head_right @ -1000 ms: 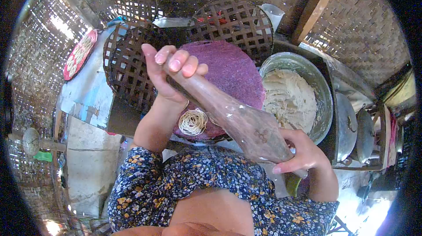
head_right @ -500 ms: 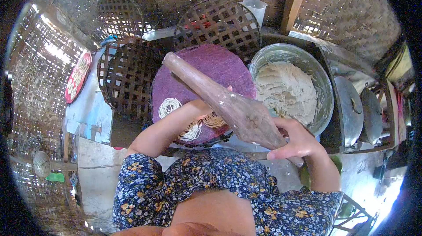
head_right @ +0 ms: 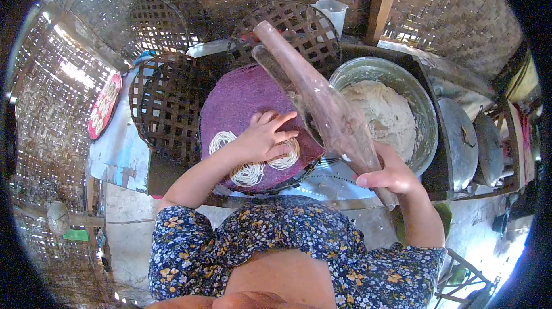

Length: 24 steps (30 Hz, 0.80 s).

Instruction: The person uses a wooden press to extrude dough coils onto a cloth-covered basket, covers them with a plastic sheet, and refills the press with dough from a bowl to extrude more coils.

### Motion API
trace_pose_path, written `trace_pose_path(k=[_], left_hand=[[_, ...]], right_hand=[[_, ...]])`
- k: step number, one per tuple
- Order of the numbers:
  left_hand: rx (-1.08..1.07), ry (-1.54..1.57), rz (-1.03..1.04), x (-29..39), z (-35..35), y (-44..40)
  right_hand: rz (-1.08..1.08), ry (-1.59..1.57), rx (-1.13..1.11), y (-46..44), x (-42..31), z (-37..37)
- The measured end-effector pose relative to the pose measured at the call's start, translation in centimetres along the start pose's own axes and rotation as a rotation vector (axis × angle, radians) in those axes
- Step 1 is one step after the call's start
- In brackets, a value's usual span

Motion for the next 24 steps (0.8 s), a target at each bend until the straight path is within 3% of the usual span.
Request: trace_pose_path(k=[4,6,7,8,9,11,14,17,19,24], left_hand=[[0.25,-0.247,-0.257,-4.1,-3.8,0.9],[0.675,1.24,-0.106,-10.0,-6.0,0.6],[0.584,1.811,-0.014,-9.4,-8.4,0.9],[0.512,2.166,0.402,-8.3,-11.6,0.8],[0.596,2.163,0.489,-7.7,-14.7,1.6],[0.826,2.09,0.412,-8.3,-17.5,2.8],[0.68,2.058,0.821,-9.8,-17.9,3.2],[0.794,2.077,0.825,-13.3,-15.4,4.2],[0.945,2.134,0.686,-15.3,-13.2,5.1],[1.076,2.204,0.653,-16.8,-11.0,6.7]], right_hand=[[-0.038,0.013,-0.077,-1.0,-1.0,1.1],[-0.021,-0.071,-0.173,-2.0,-1.5,3.0],[-0.009,-0.11,-0.224,-2.6,-1.8,4.1],[-0.038,-0.074,-0.295,-3.5,-2.0,5.1],[-0.01,-0.105,-0.344,-4.5,-1.4,5.7],[0.045,-0.165,-0.438,-6.3,-0.8,6.8],[0.044,-0.148,-0.515,-7.8,-2.8,8.6],[0.16,-0.035,-0.562,-10.7,-0.8,7.7],[0.235,0.066,-0.517,-12.1,-0.1,7.1],[0.225,0.072,-0.49,-13.1,-0.4,8.2]])
Point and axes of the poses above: each hand's wrist, its own y-axis away from the middle knuckle, its own z-axis out of the palm, x = y × z, the point moved 9 cm from there along -y, towards the middle knuckle, and after that the axes turned 8 degrees about -x, right-handed, at the moved point
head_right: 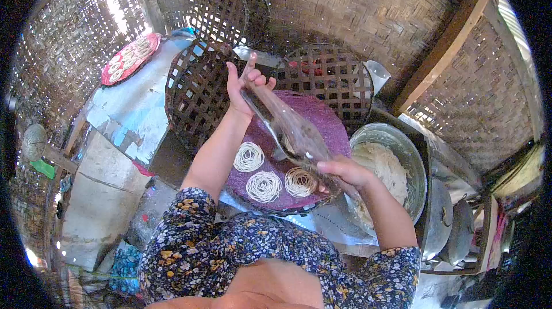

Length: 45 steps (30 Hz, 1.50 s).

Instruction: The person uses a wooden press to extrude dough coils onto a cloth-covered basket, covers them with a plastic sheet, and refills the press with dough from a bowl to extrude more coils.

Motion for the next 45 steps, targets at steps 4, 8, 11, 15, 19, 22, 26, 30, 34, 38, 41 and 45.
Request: trace_pose_path(k=[4,8,11,15,19,22,26,30,34,38,41,45], left_hand=[[0.023,-0.044,0.024,-0.4,1.0,1.0],[-0.111,-0.001,0.06,0.9,4.2,-0.3],[-0.221,-0.003,0.065,2.7,6.7,-0.9],[-0.255,-0.001,0.03,2.1,7.7,0.4],[-0.239,0.021,0.032,1.0,8.0,1.1],[-0.316,0.036,0.038,1.6,8.7,-0.1],[-0.403,0.045,0.03,3.3,10.5,-0.6],[-0.352,-0.031,0.028,3.0,10.7,0.8],[-0.323,-0.012,-0.019,0.6,10.1,1.9],[-0.354,0.134,-0.114,-2.2,9.5,1.5],[0.016,-0.082,-0.26,-5.9,6.7,1.6],[0.237,-0.563,-0.965,-13.1,-3.0,7.9]], right_hand=[[-0.079,0.202,0.071,2.3,-1.9,-0.4],[-0.072,0.268,0.144,3.6,-5.5,0.2],[-0.12,0.428,0.215,3.0,-6.5,0.6],[-0.123,0.231,0.12,3.7,-5.3,2.6],[-0.047,0.31,0.202,5.8,-5.6,1.7],[-0.133,0.491,0.299,5.7,-7.7,1.4],[-0.152,0.477,0.291,4.6,-8.5,2.7],[-0.173,0.388,0.224,4.8,-6.8,3.1],[-0.139,0.368,0.216,6.2,-4.8,2.3],[-0.156,0.409,0.256,7.3,-3.8,1.2],[-0.129,0.392,0.302,7.6,-3.2,0.6],[-0.121,0.414,0.344,7.2,-2.4,-0.2]])
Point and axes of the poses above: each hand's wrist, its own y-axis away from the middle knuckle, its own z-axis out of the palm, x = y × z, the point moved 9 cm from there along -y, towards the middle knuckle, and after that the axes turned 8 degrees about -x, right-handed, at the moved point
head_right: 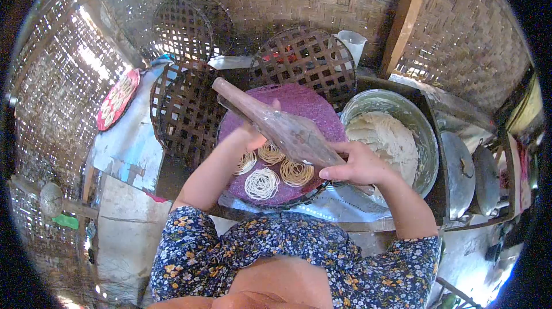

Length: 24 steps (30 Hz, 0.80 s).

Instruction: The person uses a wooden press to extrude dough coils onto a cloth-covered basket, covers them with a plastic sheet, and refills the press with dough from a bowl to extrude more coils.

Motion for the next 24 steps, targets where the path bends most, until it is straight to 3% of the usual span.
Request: trace_pose_path(k=[1,7,10,14,17,20,23,24], left_hand=[[0.03,-0.427,0.006,-0.2,0.6,0.2],[0.159,-0.605,-0.009,-0.5,0.3,1.2],[0.083,-0.54,-0.173,-2.6,-1.1,0.6],[0.31,-1.093,-0.21,-2.5,-7.1,-0.6],[0.431,-1.336,-0.235,0.1,-4.0,1.9],[0.23,-1.645,-0.034,0.3,-2.1,3.1],[0.229,-2.148,0.15,1.5,0.8,4.7],[0.35,-2.198,0.236,2.6,1.1,5.0]], right_hand=[[0.004,0.021,0.006,0.0,0.0,-0.1],[-0.095,0.037,0.081,-0.6,0.3,-0.5],[-0.063,-0.045,0.101,-0.6,0.7,-1.1],[-0.076,-0.18,0.196,-0.7,2.8,-2.3],[-0.059,-0.315,0.195,0.0,2.6,-2.5],[-0.104,-0.366,0.206,0.6,2.9,-2.7],[-0.149,-0.38,0.21,1.7,2.7,-2.8],[-0.14,-0.386,0.203,2.1,2.5,-2.7]])
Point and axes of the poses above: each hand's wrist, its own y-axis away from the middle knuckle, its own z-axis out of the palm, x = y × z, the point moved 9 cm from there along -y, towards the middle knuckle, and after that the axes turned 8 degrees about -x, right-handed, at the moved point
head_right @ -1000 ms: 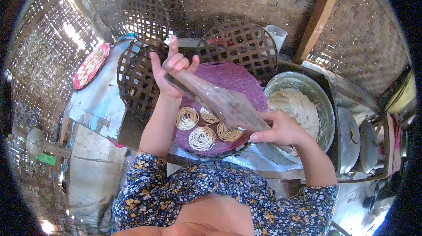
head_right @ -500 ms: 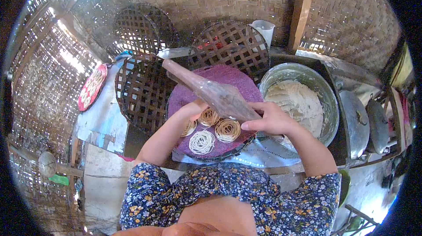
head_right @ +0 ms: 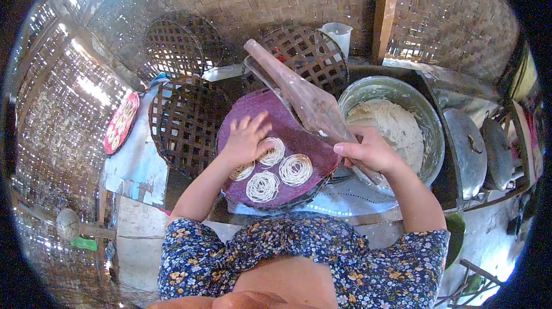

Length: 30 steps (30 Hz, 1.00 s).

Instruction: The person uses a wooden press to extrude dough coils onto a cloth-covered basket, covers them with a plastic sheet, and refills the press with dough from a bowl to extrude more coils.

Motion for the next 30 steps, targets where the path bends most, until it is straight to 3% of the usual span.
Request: trace_pose_path(k=[2,4,6,8,9,12,13,20,23,30], left_hand=[[0.22,-0.123,-0.094,-1.1,-2.5,-0.8],[-0.017,0.887,-0.481,-6.2,-2.0,-4.6],[0.289,2.438,-0.009,-4.0,-5.0,-6.6],[0.372,2.479,0.316,-1.4,-11.5,-7.5],[0.435,2.613,0.337,-2.5,-11.1,-8.3],[0.287,2.491,0.757,-1.1,-10.7,-10.9],[0.378,2.571,0.46,-0.7,-9.3,-11.3],[0.415,2.705,0.387,-1.3,-1.6,-13.3],[0.409,2.736,0.342,-0.8,-1.6,-12.2],[0.509,2.69,0.383,-0.1,-6.7,-11.6]], right_hand=[[0.022,-0.007,-0.008,0.7,-0.4,0.4],[0.009,-0.03,-0.114,0.7,-0.2,1.4],[0.042,-0.072,-0.193,1.0,-0.3,2.4],[0.123,-0.128,-0.255,1.6,-0.5,3.5],[0.115,-0.097,-0.315,1.6,0.2,3.5],[0.247,-0.113,-0.206,1.7,1.9,0.6],[0.302,-0.059,-0.167,1.7,2.8,-0.6],[0.305,0.142,-0.105,0.8,4.5,-2.7],[0.349,0.207,-0.15,1.8,4.6,-2.3],[0.287,0.46,0.015,3.3,-1.8,-4.0]])
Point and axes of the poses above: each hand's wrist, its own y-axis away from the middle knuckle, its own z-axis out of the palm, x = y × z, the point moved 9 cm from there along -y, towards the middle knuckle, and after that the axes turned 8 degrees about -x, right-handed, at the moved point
